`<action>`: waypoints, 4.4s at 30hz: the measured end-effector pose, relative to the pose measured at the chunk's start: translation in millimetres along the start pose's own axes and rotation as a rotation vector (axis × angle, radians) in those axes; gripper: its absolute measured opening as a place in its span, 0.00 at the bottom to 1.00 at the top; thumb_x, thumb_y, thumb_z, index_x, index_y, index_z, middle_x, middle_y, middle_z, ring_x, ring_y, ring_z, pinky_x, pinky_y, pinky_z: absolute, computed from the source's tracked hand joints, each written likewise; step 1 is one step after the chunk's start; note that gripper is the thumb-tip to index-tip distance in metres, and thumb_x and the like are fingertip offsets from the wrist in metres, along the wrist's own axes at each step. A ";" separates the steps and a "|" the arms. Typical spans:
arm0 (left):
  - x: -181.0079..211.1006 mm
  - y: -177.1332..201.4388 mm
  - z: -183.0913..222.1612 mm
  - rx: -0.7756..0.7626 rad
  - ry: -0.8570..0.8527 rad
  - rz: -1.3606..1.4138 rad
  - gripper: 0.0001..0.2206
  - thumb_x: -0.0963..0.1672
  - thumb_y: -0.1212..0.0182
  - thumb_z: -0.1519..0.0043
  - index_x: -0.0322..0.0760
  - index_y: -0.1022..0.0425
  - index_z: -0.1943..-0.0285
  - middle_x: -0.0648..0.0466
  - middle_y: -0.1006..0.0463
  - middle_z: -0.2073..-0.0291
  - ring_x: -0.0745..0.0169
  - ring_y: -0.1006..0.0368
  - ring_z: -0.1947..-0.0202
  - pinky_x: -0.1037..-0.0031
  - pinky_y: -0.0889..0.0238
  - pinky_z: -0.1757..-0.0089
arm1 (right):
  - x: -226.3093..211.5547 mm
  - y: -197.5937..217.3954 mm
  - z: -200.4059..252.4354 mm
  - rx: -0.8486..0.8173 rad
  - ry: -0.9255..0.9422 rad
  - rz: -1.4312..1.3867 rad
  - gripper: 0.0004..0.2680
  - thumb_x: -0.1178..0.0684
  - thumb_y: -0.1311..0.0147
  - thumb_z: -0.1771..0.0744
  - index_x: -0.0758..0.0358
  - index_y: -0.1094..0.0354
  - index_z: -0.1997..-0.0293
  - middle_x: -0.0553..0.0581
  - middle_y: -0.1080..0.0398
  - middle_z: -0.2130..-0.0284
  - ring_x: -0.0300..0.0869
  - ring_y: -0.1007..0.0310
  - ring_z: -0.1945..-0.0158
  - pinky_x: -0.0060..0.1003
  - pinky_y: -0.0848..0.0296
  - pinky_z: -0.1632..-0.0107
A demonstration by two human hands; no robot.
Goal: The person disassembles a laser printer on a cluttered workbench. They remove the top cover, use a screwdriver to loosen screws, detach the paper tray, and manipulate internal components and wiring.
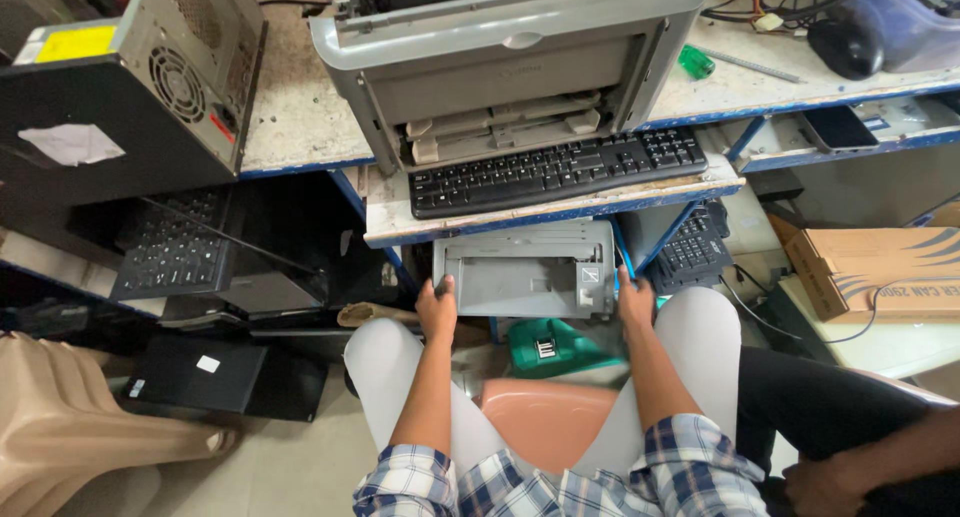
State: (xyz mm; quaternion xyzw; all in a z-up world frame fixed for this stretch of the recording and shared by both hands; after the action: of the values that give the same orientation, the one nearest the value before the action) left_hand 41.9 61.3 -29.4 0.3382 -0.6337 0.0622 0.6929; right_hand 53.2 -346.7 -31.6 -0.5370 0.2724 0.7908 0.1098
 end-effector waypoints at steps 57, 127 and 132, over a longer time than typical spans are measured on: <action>-1.8 6.4 13.4 -0.043 0.104 -0.100 0.40 0.61 0.39 0.43 0.34 0.42 0.29 0.31 0.34 0.34 0.30 0.40 0.33 0.54 0.44 0.39 | -44.4 -16.1 7.2 -0.140 0.187 0.090 0.41 0.21 0.52 0.38 0.71 0.52 0.26 0.74 0.41 0.33 0.58 0.43 0.28 0.46 0.45 0.30; 449.4 136.1 34.1 0.460 -1.343 -0.338 0.20 0.51 0.41 0.32 0.35 0.27 0.36 0.48 0.27 0.39 0.47 0.37 0.32 0.52 0.50 0.33 | -447.7 43.9 207.6 0.300 1.780 0.388 0.19 0.41 0.39 0.28 0.64 0.35 0.36 0.61 0.35 0.36 0.58 0.39 0.28 0.53 0.43 0.27; 454.7 133.3 22.0 0.466 -1.353 -0.396 0.20 0.52 0.40 0.29 0.32 0.24 0.39 0.49 0.24 0.45 0.46 0.32 0.43 0.54 0.44 0.41 | -451.6 30.5 199.7 0.242 1.738 0.502 0.19 0.41 0.41 0.28 0.65 0.36 0.35 0.60 0.33 0.37 0.56 0.38 0.31 0.52 0.45 0.30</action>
State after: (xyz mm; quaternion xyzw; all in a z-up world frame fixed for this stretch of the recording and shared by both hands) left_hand 40.8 -4.7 440.4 0.5490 -0.8196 -0.1529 0.0595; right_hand 61.6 -208.7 443.5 -0.8534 0.4491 0.0746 -0.2540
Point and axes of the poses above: each hand's wrist, its own z-axis away from the middle knuckle, its own y-axis out of the back of the hand, x = y × z, the point moved 6 cm from there along -z, towards the middle knuckle
